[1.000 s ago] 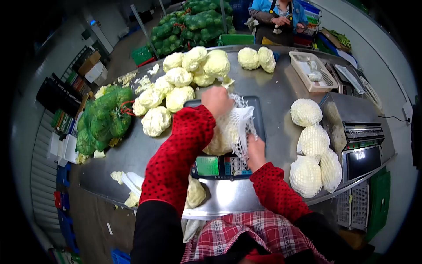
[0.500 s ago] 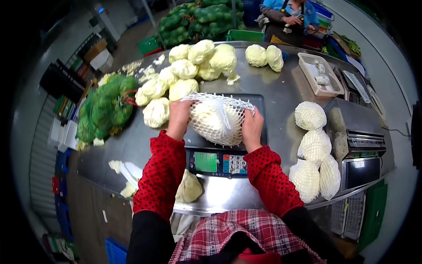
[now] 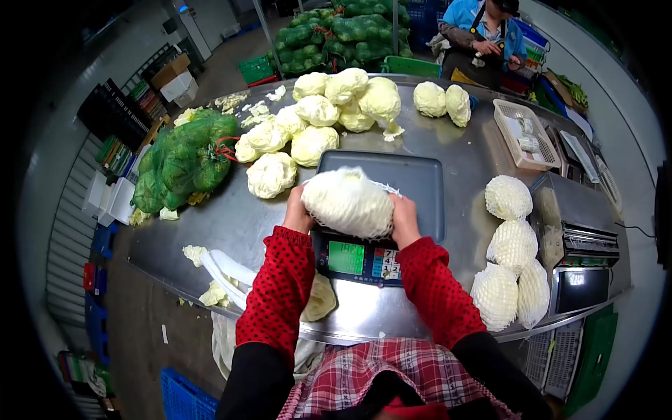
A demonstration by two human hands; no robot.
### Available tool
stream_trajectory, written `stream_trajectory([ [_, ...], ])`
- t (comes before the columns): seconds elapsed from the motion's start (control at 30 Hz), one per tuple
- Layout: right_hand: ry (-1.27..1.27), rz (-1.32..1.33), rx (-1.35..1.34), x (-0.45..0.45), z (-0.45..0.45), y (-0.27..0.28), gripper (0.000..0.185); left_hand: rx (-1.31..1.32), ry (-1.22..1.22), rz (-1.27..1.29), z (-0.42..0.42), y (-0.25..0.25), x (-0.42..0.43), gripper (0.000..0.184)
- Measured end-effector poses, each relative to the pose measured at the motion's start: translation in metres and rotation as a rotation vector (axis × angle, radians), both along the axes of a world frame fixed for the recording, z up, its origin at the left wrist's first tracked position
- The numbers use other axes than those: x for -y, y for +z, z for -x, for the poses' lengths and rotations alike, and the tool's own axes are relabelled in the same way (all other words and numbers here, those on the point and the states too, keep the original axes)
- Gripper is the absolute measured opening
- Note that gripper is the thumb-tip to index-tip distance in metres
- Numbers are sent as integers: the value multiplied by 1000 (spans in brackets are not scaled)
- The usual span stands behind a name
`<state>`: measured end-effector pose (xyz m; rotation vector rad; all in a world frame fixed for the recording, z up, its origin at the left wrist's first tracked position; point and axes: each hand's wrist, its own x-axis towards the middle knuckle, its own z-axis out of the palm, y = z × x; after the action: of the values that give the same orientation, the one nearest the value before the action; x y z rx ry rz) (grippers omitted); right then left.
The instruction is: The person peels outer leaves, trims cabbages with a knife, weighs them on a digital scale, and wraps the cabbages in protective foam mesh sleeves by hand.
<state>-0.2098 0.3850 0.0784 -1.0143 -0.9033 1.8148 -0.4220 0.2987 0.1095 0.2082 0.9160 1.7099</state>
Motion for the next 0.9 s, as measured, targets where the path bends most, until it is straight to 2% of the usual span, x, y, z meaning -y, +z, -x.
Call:
stream_trajectory([
  [0.03, -5, -12, -3, -10, -5, 0, 26, 92, 28, 7, -6, 6, -4, 36],
  [0.1, 367, 225, -313, -29, -21, 11, 27, 106, 3, -22, -11, 12, -6, 33],
  [0.13, 417, 228, -419, -30, -31, 17, 26, 169, 8, -83, -10, 6, -9, 31],
  [0.17, 410, 214, -411, -31, -33, 2, 26, 235, 11, -145, -8, -4, -16, 30],
  [0.2, 435, 43, -327, -33, -31, -30, 27, 240, 55, -104, -3, -19, -26, 27],
  [0.27, 394, 121, -305, -15, -39, -21, 29, 210, 49, -167, 0, -31, -30, 25],
  [0.3, 327, 377, -373, 4, -46, 5, 29, 174, 58, -210, -7, -19, -28, 24],
  [0.33, 367, 427, -394, -1, -50, -10, 28, 217, 285, -43, -19, -10, -31, 25],
  [0.37, 362, 432, -392, 0, -58, -7, 28, 221, 282, -37, -20, -9, -31, 25],
  [0.43, 403, 377, -581, 17, -76, 22, 28, 203, 202, -95, -14, -14, -27, 30],
  [0.47, 204, 366, -431, 38, -72, 71, 30, 84, 171, -35, -8, -24, -28, 32],
  [0.5, 202, 378, -422, 37, -77, 68, 30, -85, 131, 52, -30, 10, -15, 30],
  [0.57, 425, 133, -161, 36, -94, 59, 28, -389, 61, 190, -46, 44, 8, 26],
  [0.6, 468, 184, -105, 33, -107, 60, 26, -524, 27, 240, -42, 44, 15, 25],
  [0.63, 458, 228, 40, 27, -121, 66, 27, -626, -50, 293, -39, 45, 22, 23],
  [0.7, 187, -8, 208, 12, -125, 57, 43, -706, -163, 287, -40, 44, 30, 32],
  [0.73, 188, 10, 209, 6, -117, 43, 43, -895, -138, 322, -44, 43, 27, 38],
  [0.77, 155, -240, 226, -6, -101, 27, 54, -1087, -112, 352, -49, 45, 20, 44],
  [0.8, 117, -497, 239, -15, -85, 18, 66, -1460, -16, 300, -51, 35, 13, 57],
  [0.83, 116, -493, 238, -15, -70, 15, 66, -1356, -1, 151, -50, 12, 2, 65],
  [0.9, 141, -572, 128, -15, -46, 21, 76, -972, 52, 70, -65, 1, -13, 73],
])
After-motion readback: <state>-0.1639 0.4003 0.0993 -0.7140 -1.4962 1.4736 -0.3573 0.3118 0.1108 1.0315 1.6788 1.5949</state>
